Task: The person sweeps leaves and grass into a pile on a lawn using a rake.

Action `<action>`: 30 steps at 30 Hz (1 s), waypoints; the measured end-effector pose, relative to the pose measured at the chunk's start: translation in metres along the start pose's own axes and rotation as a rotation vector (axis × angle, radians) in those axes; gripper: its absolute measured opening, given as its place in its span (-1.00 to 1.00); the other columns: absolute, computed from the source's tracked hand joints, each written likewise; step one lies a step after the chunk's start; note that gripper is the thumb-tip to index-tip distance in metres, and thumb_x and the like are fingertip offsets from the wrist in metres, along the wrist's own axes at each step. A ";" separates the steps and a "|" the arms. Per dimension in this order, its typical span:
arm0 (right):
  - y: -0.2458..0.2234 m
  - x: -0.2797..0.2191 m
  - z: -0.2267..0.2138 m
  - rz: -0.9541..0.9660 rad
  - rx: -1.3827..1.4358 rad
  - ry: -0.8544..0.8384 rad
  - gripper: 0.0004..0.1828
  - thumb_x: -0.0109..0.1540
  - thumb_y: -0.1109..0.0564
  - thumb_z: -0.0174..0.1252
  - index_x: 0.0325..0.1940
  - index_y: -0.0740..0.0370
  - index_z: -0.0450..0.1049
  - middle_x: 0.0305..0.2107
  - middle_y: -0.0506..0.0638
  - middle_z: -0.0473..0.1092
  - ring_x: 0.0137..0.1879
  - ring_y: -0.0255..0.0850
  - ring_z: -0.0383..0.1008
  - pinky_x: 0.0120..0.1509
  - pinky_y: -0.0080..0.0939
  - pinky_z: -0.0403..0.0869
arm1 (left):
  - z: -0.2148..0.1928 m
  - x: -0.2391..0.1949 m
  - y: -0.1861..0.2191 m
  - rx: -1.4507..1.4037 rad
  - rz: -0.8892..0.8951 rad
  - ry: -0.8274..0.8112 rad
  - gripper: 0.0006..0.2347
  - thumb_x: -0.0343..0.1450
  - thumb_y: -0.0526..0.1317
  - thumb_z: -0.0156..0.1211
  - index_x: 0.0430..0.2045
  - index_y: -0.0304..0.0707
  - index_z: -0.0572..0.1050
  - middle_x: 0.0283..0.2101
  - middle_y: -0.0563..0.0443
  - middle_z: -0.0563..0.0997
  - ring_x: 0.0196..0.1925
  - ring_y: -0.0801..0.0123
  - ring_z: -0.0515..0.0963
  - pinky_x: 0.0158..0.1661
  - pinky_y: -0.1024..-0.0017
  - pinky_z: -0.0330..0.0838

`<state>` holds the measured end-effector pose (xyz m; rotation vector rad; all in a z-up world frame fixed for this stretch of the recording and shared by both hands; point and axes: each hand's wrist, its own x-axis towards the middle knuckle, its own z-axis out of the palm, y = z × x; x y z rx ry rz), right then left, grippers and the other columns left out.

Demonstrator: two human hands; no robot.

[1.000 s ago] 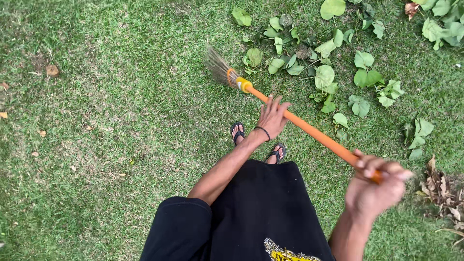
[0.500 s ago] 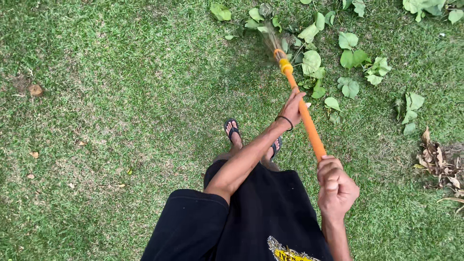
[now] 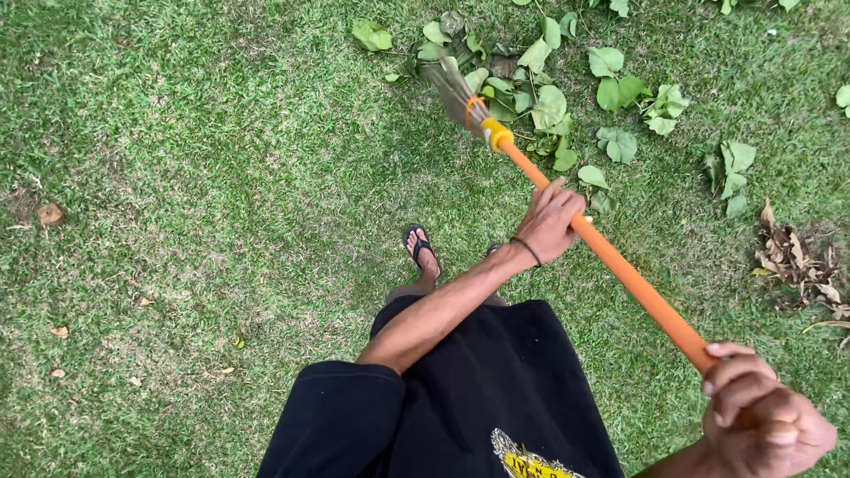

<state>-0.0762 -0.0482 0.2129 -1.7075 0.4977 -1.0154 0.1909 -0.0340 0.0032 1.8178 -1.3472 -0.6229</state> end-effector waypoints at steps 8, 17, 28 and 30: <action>0.071 -0.003 0.098 0.400 0.451 0.207 -0.58 0.39 -0.08 0.14 -0.55 -0.01 0.38 -0.68 -0.21 0.22 -0.39 -0.31 0.32 0.19 -0.12 0.36 | 0.026 -0.031 -0.130 0.285 -0.287 -0.112 -0.74 0.21 -0.41 0.42 -0.30 -0.31 0.51 0.04 -0.34 0.51 0.33 -0.25 0.29 0.40 -0.05 0.11; 0.016 0.033 0.171 0.148 0.117 0.148 -0.54 0.25 0.10 -0.06 -0.75 0.19 0.09 -0.77 -0.06 -0.01 -0.50 -0.15 0.13 0.07 0.01 0.26 | 0.050 0.028 -0.128 0.012 -0.249 0.079 -0.64 0.18 -0.46 0.39 -0.25 0.03 0.53 0.39 -0.35 0.29 0.35 -0.21 0.33 0.08 -0.06 0.48; -0.029 0.013 0.143 -0.035 -0.164 0.280 -0.42 0.44 0.04 -0.36 -0.71 0.07 -0.19 -0.80 -0.08 -0.16 -0.63 -0.26 -0.10 -0.08 -0.03 0.29 | -0.082 0.018 -0.025 -0.033 -0.023 0.083 -0.76 0.31 -0.48 0.10 -0.24 -0.09 0.39 0.42 -0.31 0.26 0.33 -0.53 0.30 0.14 -0.30 0.34; -0.006 0.014 0.140 0.038 -0.094 0.286 -0.36 0.54 -0.13 -0.40 -0.65 -0.01 -0.17 -0.75 -0.15 -0.14 -0.57 -0.29 -0.08 -0.01 -0.09 0.29 | -0.103 0.005 -0.045 -0.005 -0.047 0.114 -0.79 0.32 -0.46 0.09 -0.25 -0.12 0.41 0.42 -0.38 0.26 0.30 -0.49 0.33 0.23 -0.29 0.31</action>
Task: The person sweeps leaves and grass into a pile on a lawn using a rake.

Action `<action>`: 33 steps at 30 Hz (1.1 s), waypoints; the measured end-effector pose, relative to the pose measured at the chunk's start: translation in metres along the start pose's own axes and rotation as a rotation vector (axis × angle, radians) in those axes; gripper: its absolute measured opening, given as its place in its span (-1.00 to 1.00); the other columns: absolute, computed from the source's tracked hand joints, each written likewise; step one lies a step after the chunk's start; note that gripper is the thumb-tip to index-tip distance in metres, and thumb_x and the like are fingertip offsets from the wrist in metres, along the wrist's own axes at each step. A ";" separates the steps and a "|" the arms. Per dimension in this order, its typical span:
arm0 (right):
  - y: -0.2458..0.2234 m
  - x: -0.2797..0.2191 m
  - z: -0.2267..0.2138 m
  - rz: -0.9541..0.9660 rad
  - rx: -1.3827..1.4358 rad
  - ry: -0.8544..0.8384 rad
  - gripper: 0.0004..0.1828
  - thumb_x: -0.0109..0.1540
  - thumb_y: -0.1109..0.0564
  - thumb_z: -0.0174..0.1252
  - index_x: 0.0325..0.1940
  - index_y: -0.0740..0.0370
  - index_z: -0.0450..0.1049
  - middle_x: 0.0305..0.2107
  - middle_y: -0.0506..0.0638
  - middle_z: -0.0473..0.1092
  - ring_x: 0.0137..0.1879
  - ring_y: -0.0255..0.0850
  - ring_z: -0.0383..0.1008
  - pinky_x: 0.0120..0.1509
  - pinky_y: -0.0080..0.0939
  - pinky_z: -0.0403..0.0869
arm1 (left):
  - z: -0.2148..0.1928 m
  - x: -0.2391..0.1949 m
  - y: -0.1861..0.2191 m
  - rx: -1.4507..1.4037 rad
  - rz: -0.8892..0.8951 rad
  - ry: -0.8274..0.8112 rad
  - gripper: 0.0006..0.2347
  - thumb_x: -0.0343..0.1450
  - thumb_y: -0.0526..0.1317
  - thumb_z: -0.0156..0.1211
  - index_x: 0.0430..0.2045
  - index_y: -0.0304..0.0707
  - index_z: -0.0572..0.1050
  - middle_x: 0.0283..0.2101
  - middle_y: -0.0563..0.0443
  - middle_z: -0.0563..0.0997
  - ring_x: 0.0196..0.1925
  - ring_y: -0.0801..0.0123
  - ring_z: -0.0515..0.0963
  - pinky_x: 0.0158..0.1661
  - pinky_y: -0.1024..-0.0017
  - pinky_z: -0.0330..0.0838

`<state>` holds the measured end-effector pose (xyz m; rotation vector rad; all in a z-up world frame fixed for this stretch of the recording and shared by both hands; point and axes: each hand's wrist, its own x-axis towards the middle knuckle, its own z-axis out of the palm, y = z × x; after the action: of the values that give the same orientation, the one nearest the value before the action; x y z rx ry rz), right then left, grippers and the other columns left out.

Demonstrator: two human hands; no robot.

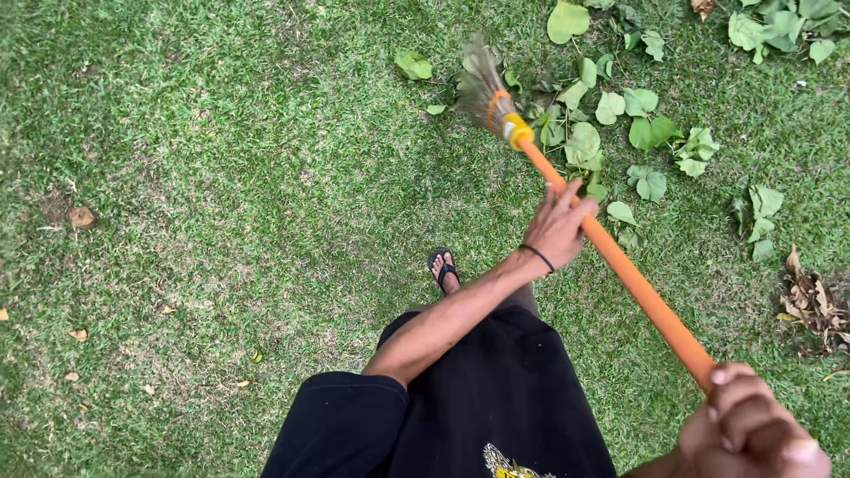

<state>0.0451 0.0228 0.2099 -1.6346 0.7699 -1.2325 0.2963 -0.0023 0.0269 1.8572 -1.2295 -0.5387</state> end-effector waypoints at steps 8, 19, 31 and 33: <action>0.103 0.005 0.149 0.336 0.573 -0.238 -0.54 0.42 0.05 -0.06 -0.60 0.06 0.36 -0.79 -0.12 0.15 -0.29 -0.16 0.47 0.46 0.07 0.28 | -0.021 -0.018 -0.197 0.089 -0.493 0.087 -0.72 0.37 -0.45 0.29 -0.08 -0.19 0.48 0.43 -0.44 0.10 0.40 -0.70 0.08 -0.04 -0.32 0.59; -0.004 0.098 0.162 0.001 0.154 -0.448 -0.63 0.15 0.39 -0.05 -0.75 0.31 0.12 -0.76 0.04 0.09 -0.54 -0.12 0.16 -0.07 0.04 0.37 | 0.012 0.093 -0.117 -0.223 -0.185 0.060 -0.71 0.32 -0.42 0.34 -0.15 0.02 0.56 0.48 -0.42 0.12 0.48 -0.50 0.03 0.42 -0.34 -0.14; 0.095 0.172 0.158 0.112 0.469 -0.385 -0.60 0.34 0.03 -0.07 -0.61 0.02 0.22 -0.75 -0.22 0.01 -0.55 -0.33 0.13 -0.05 -0.11 0.41 | -0.078 0.104 -0.144 0.091 -0.373 0.061 -0.71 0.25 -0.41 0.35 -0.21 -0.03 0.56 0.33 -0.17 0.40 0.50 -0.50 -0.03 0.45 -0.36 -0.33; 0.108 0.163 0.190 0.261 0.622 -0.448 -0.66 0.31 0.10 0.01 -0.59 0.07 0.34 -0.74 -0.22 0.07 -0.51 -0.33 0.14 0.10 -0.13 0.35 | -0.062 0.105 -0.203 0.117 -0.454 0.113 -0.72 0.23 -0.36 0.44 -0.24 0.00 0.57 0.31 -0.25 0.40 0.50 -0.49 -0.04 0.44 -0.35 -0.30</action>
<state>0.2801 -0.1043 0.1575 -1.1793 0.2624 -0.7674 0.4966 -0.0353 -0.0947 2.2490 -0.7774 -0.6018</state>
